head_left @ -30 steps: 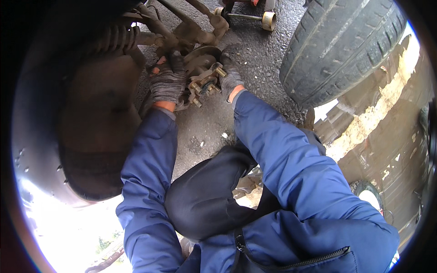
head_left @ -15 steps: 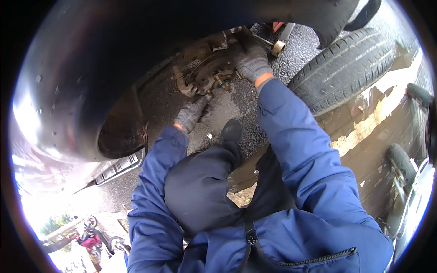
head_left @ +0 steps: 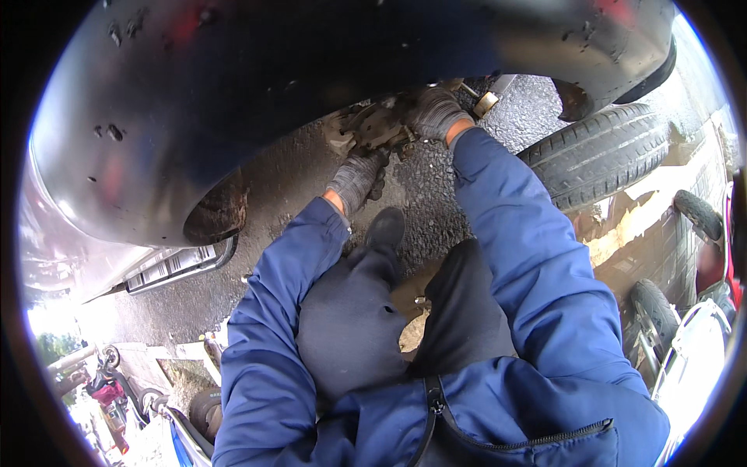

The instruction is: The person works on the rear brake assembly of a white car, using a cordless impact wrench to remove and reinstall bolts. They retrieve a spray can and a metal tray from a nearby shop, then spray the brake components while crouched under the vehicle.

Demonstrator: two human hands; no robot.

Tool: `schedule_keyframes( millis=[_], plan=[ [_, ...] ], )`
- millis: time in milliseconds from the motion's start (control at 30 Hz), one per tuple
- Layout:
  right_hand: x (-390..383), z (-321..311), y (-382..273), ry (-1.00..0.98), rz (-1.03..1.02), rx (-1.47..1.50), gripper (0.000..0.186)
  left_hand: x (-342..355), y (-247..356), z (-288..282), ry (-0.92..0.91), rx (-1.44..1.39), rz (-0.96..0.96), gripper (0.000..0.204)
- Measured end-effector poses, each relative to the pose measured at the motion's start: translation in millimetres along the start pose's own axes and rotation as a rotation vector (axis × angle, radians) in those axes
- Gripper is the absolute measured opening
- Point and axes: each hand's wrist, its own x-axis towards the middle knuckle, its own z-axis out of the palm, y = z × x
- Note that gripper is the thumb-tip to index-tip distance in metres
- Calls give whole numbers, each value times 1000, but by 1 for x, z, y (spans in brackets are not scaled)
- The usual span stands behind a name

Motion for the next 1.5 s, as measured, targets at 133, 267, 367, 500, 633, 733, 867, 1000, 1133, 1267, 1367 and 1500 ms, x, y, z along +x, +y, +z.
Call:
schedule_keyframes(
  millis=[133, 267, 367, 500, 633, 733, 867, 1000, 1133, 1267, 1367, 1500],
  plan=[
    [-3, 0, 8, -4, 30, 105, 42, -3, 3, 1, 5, 42, 42, 17],
    [0, 2, 3, 33, 111, 63, 45, 0, 5, -1, -17, 78, 24, 18],
    [1, 6, -9, 90, 9, -111, 47, 3, 2, -1, -36, 62, 10, 18],
    [-3, 8, -7, 148, -9, -2, 48, 6, -2, -3, -29, -1, 19, 19],
    [-8, 7, 7, 173, -11, 192, 47, 8, -4, -4, 0, 42, 69, 21],
    [-4, 11, 9, 167, 48, 202, 45, 9, -9, -3, -29, -111, 16, 24],
    [-5, 17, 15, 204, -24, 129, 41, 5, -18, -9, -54, -177, 74, 27],
    [-30, 22, 31, 541, 171, 161, 36, -4, -20, -30, 20, -197, 54, 29],
    [-63, 29, 27, 417, 525, 662, 35, -12, -11, -56, 164, -262, 147, 27],
    [-79, 32, 8, 325, 369, 429, 24, -35, 1, -78, 253, -207, 410, 28],
    [-77, 37, 11, 365, 297, 244, 24, -73, 16, -86, 176, -77, 535, 33],
    [-81, 65, 22, 255, 453, 472, 22, -154, 42, -72, 220, 240, 738, 43]
  ],
)
